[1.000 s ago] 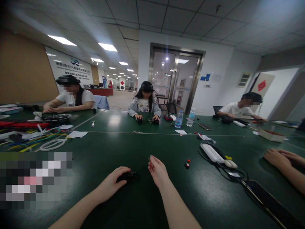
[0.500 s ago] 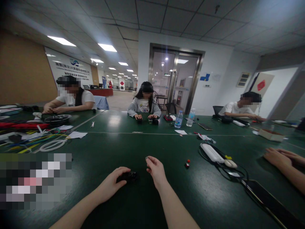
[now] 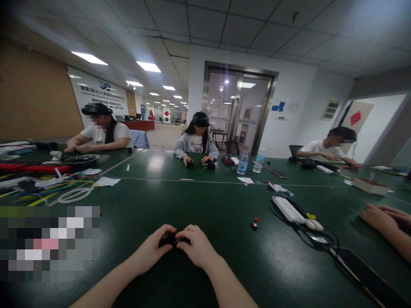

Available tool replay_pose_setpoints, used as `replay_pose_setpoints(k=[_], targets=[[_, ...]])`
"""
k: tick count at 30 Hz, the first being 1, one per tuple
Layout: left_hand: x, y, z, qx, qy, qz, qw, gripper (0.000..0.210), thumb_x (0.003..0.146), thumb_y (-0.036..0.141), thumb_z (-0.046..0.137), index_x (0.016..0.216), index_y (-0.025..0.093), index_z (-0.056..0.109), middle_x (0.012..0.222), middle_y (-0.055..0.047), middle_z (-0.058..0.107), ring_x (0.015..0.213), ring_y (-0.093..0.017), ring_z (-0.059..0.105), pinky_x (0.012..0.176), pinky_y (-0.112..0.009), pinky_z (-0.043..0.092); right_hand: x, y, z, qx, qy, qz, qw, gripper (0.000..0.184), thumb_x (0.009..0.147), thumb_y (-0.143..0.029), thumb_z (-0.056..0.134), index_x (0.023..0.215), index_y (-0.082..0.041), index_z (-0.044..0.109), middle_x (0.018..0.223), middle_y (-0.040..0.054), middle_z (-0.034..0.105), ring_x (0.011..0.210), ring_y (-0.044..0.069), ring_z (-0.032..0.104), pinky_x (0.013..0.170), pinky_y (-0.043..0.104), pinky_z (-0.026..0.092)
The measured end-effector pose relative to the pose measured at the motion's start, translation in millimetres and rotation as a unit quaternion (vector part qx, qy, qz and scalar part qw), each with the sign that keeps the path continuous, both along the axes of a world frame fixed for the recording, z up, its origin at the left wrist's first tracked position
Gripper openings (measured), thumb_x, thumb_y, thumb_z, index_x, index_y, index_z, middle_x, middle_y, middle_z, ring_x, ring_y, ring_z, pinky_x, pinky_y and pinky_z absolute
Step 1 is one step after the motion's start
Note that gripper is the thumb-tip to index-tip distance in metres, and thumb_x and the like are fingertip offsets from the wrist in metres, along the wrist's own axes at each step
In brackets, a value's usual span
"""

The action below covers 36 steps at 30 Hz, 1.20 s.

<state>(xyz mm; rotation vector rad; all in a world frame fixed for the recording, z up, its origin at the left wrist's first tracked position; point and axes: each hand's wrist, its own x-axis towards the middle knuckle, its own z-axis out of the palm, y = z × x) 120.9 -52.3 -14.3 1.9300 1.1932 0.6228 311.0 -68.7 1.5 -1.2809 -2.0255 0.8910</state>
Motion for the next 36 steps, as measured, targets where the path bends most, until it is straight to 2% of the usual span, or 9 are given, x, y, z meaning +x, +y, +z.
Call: replay_pose_setpoints(k=[11,22,28,33,36], targets=[[1.6,-0.5,1.2,0.049,0.011,-0.015,0.999,0.028,0.072,0.021,0.05,0.099,0.025,0.052,0.109,0.0,0.053,0.101,-0.018,0.048,0.088,-0.032,0.038,-1.2,0.4,-0.7,0.024,-0.035,0.005,0.999,0.022,0.072,-0.026,0.057,0.093,-0.031,0.064,0.094,0.0009,0.056,0.091,0.02,0.047,0.079,0.032,0.035],[1.0,-2.9,9.8,0.033,0.018,-0.033,0.999,0.023,0.073,0.022,0.049,0.096,0.026,0.053,0.11,0.001,0.052,0.103,-0.017,0.048,0.088,-0.033,0.039,-1.9,-1.8,1.3,0.023,-0.042,0.015,0.999,0.023,0.076,-0.026,0.052,0.096,-0.03,0.063,0.095,0.0009,0.055,0.091,0.019,0.047,0.079,0.032,0.035],[0.5,-1.7,5.6,0.036,0.023,-0.021,0.999,0.021,0.074,0.021,0.05,0.095,0.025,0.053,0.112,0.001,0.052,0.104,-0.016,0.048,0.09,-0.032,0.039,-1.8,-3.5,4.7,0.027,-0.058,0.023,0.998,0.023,0.078,-0.028,0.051,0.098,-0.031,0.062,0.097,0.0004,0.055,0.091,0.018,0.048,0.078,0.03,0.036],[2.4,-0.1,1.0,0.059,0.025,-0.015,0.998,0.02,0.072,0.017,0.051,0.092,0.023,0.053,0.111,0.0,0.053,0.104,-0.016,0.048,0.092,-0.033,0.037,-3.0,-2.1,6.6,0.036,-0.086,0.006,0.996,0.021,0.075,-0.026,0.055,0.094,-0.026,0.063,0.092,0.0011,0.058,0.091,0.018,0.049,0.079,0.03,0.037],[2.0,0.2,0.5,0.066,0.025,-0.026,0.997,0.019,0.073,0.016,0.051,0.09,0.023,0.055,0.113,0.0,0.052,0.108,-0.016,0.045,0.096,-0.034,0.035,-1.9,1.1,5.1,0.013,-0.085,-0.004,0.996,0.021,0.074,-0.028,0.056,0.094,-0.026,0.064,0.094,0.0009,0.058,0.091,0.017,0.05,0.079,0.029,0.038]])
